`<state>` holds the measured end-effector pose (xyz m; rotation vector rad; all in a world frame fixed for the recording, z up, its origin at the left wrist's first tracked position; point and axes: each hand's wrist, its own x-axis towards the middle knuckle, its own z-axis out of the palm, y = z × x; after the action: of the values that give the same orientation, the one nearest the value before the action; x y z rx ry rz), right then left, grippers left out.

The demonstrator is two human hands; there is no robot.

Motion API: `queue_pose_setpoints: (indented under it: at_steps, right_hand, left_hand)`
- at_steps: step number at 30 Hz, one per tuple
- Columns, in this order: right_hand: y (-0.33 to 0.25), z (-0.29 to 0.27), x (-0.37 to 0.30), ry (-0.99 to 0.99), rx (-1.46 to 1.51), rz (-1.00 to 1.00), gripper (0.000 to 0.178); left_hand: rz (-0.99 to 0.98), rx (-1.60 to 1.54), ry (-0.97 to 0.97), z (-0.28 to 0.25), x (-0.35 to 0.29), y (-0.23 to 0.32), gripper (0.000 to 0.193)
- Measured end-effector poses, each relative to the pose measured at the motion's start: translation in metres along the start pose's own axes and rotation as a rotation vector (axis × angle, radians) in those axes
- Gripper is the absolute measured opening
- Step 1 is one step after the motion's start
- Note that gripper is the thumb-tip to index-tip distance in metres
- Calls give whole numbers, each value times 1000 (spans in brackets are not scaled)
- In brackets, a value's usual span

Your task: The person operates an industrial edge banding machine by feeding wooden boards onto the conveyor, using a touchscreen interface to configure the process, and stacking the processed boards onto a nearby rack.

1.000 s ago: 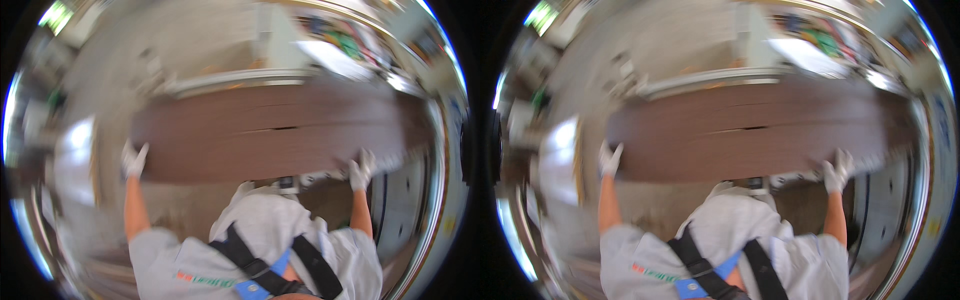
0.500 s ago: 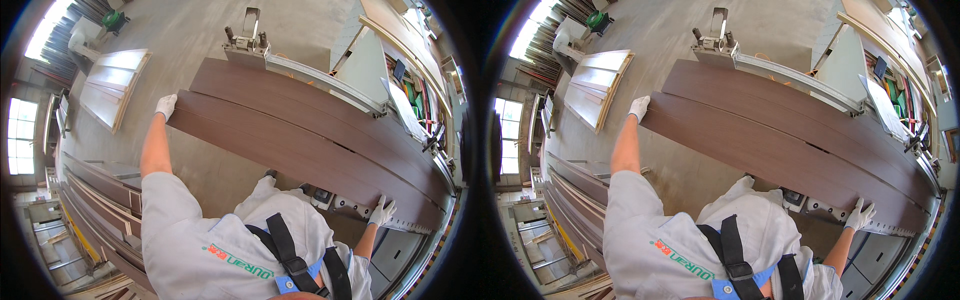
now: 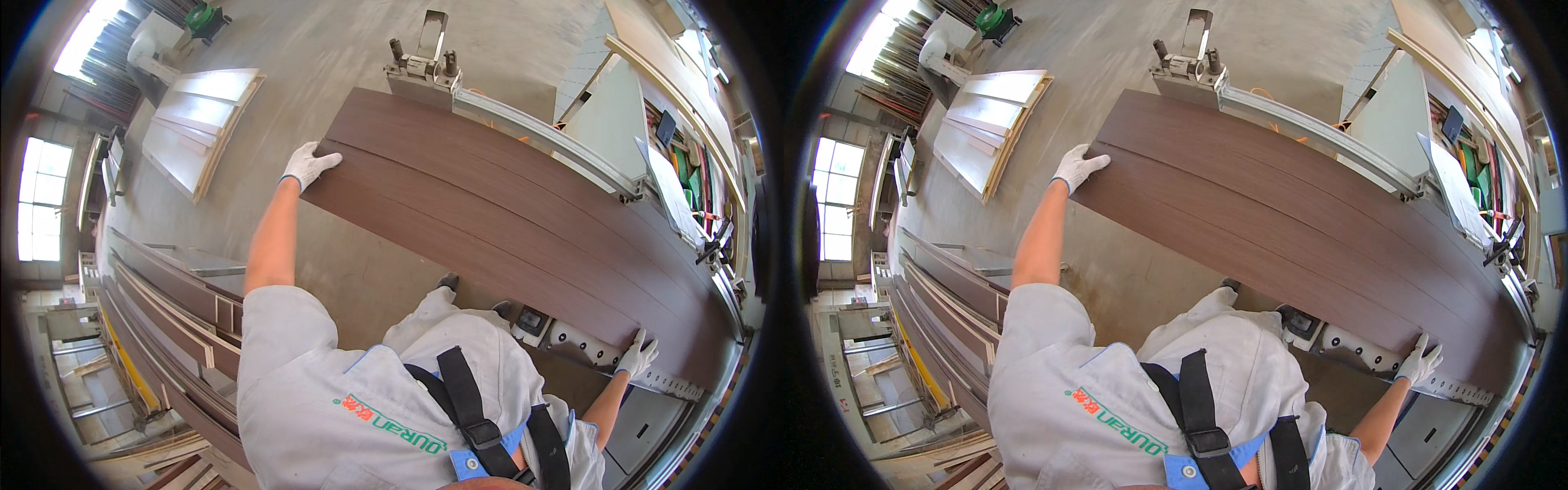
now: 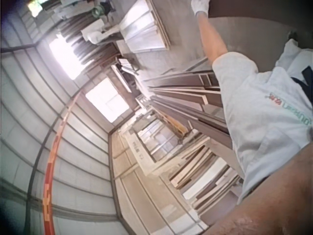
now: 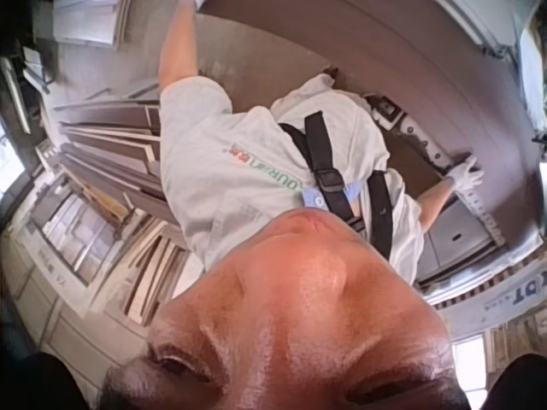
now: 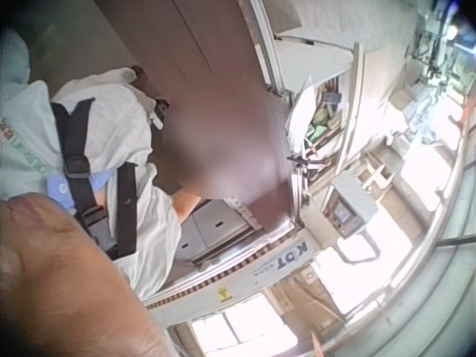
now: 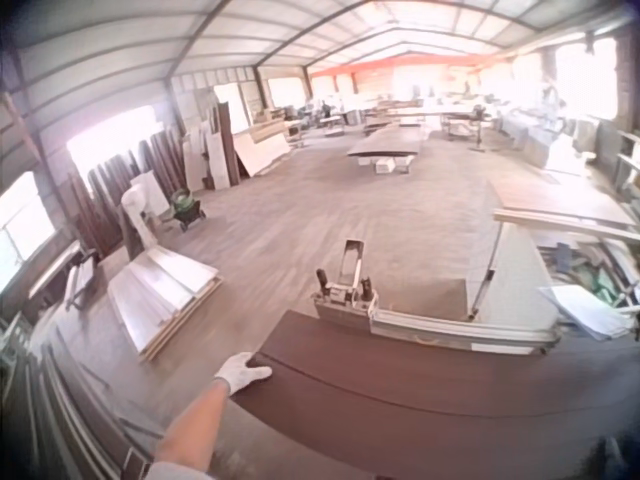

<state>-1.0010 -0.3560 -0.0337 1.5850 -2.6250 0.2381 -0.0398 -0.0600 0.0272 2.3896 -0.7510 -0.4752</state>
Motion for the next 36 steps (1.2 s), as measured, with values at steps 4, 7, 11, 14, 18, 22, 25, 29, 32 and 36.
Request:
queue_pose_setpoints:
  at_steps: [4, 7, 11, 14, 18, 22, 25, 29, 32, 36]
  right_hand:
    - [1, -2, 0, 1, 11, -10, 90]
    - [3, -2, -2, 7, 21, -12, 91]
    - [11, 0, -4, 15, 47, -29, 92]
    - [9, 2, -1, 9, 53, -38, 93]
    - [10, -1, -3, 20, 19, -34, 93]
    - [8, -2, -3, -1, 14, -9, 93]
    - [-2, -8, -5, -17, -1, 14, 94]
    - [-2, -1, 6, -5, 5, 16, 95]
    - [0, 0, 7, -1, -2, 26, 96]
    - [2, 1, 8, 5, -7, 20, 96]
  left_hand:
    - [-103, 13, 0, 4, 9, 30, 70]
    - [-146, -79, -39, 0, 20, 9, 72]
    - [-172, -28, 10, 7, 30, -11, 58]
    - [-186, -61, 63, 1, 35, -34, 52]
    - [-80, -139, -43, -12, 20, -46, 52]
    - [31, -99, -143, -24, 6, -25, 58]
    - [103, -67, -139, -25, 10, -27, 59]
    - [124, -155, -170, -17, 26, -40, 60]
    - [145, -128, -199, -19, 26, -34, 60]
    - [84, -171, -205, -21, 22, -21, 58]
